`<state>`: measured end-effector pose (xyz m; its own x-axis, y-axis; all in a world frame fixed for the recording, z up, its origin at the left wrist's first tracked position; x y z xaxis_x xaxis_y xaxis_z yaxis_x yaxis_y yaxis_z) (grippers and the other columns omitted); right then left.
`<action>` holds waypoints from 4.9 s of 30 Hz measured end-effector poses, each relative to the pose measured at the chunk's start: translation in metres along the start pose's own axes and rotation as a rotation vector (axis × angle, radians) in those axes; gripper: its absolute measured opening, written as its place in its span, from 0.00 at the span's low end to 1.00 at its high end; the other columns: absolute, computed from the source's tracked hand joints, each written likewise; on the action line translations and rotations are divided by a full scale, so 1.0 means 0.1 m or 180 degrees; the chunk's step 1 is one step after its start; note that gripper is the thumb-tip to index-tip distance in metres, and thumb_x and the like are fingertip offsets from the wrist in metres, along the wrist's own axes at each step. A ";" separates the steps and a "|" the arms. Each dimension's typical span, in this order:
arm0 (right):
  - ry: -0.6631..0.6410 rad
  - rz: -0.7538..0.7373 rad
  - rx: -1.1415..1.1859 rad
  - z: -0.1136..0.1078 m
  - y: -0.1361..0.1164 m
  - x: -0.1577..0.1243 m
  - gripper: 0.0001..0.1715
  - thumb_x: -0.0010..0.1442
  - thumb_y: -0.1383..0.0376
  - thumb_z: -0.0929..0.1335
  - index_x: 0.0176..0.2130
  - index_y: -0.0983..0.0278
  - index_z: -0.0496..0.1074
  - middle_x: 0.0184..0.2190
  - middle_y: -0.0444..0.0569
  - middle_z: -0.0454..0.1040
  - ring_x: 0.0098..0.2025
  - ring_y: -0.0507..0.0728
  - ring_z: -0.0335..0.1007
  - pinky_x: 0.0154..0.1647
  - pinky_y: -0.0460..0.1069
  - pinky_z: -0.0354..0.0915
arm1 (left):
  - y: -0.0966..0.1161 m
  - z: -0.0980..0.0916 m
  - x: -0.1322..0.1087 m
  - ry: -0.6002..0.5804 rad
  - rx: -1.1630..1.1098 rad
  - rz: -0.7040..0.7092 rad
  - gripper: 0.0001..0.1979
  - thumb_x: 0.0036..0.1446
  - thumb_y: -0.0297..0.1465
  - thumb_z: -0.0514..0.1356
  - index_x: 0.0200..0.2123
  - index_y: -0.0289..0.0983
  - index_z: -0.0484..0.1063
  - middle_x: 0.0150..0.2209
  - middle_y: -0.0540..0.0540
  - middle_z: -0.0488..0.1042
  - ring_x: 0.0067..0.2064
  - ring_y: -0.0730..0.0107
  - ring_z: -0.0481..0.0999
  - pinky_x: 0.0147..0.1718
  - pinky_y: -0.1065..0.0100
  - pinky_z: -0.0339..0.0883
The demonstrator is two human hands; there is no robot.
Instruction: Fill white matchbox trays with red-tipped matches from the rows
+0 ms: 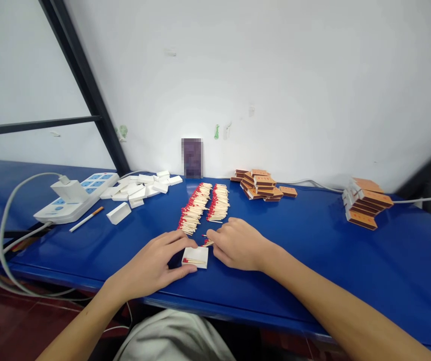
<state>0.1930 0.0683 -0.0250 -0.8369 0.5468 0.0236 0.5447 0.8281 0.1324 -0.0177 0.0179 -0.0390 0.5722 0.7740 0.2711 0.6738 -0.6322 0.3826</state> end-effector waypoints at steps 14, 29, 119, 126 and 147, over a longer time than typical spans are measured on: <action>0.0292 0.0306 0.0397 -0.02 0.01 0.00 0.12 0.69 0.66 0.57 0.38 0.63 0.67 0.29 0.48 0.75 0.29 0.55 0.67 0.35 0.51 0.49 | 0.01 -0.03 -0.01 0.0120 -0.0101 -0.0054 0.25 0.63 0.40 0.63 0.60 0.43 0.61 0.55 0.44 0.73 0.54 0.56 0.74 0.54 0.58 0.68; 0.1053 0.0505 0.0645 -0.05 0.01 -0.02 0.17 0.72 0.64 0.54 0.36 0.63 0.65 0.26 0.47 0.73 0.26 0.54 0.60 0.34 0.51 0.49 | 0.01 -0.03 -0.01 0.0072 -0.0098 -0.0009 0.30 0.62 0.38 0.65 0.64 0.45 0.57 0.61 0.46 0.69 0.58 0.58 0.71 0.58 0.58 0.65; 0.0132 0.0468 0.1198 0.07 0.17 0.03 0.09 0.70 0.62 0.60 0.43 0.62 0.68 0.31 0.45 0.74 0.31 0.54 0.68 0.34 0.47 0.56 | 0.00 0.00 -0.03 0.0086 -0.0055 0.0230 0.12 0.65 0.37 0.61 0.51 0.41 0.72 0.46 0.45 0.73 0.49 0.60 0.73 0.50 0.61 0.66; -0.0051 0.0476 0.0999 0.07 0.19 0.00 0.09 0.71 0.63 0.59 0.43 0.62 0.67 0.32 0.46 0.75 0.31 0.55 0.69 0.33 0.48 0.55 | 0.00 -0.01 -0.03 0.0093 -0.0044 0.0228 0.14 0.65 0.35 0.62 0.52 0.41 0.71 0.48 0.44 0.71 0.50 0.59 0.73 0.51 0.61 0.68; -0.0194 0.0644 0.1086 0.01 0.16 -0.03 0.05 0.66 0.65 0.63 0.41 0.61 0.68 0.27 0.43 0.71 0.29 0.53 0.65 0.31 0.47 0.51 | 0.02 -0.03 -0.04 0.0325 -0.0141 0.0308 0.22 0.65 0.30 0.60 0.62 0.43 0.66 0.54 0.42 0.68 0.55 0.58 0.70 0.55 0.59 0.67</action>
<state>0.2046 0.0804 -0.0237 -0.7119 0.7008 -0.0447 0.6931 0.6909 -0.2057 -0.0201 0.0134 -0.0368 0.5815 0.7106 0.3961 0.5951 -0.7035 0.3884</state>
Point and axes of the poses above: each hand's wrist, its own x-axis towards the middle knuckle, its own z-axis out of the palm, y = z × x, the point moved 2 cm from there along x, towards the middle knuckle
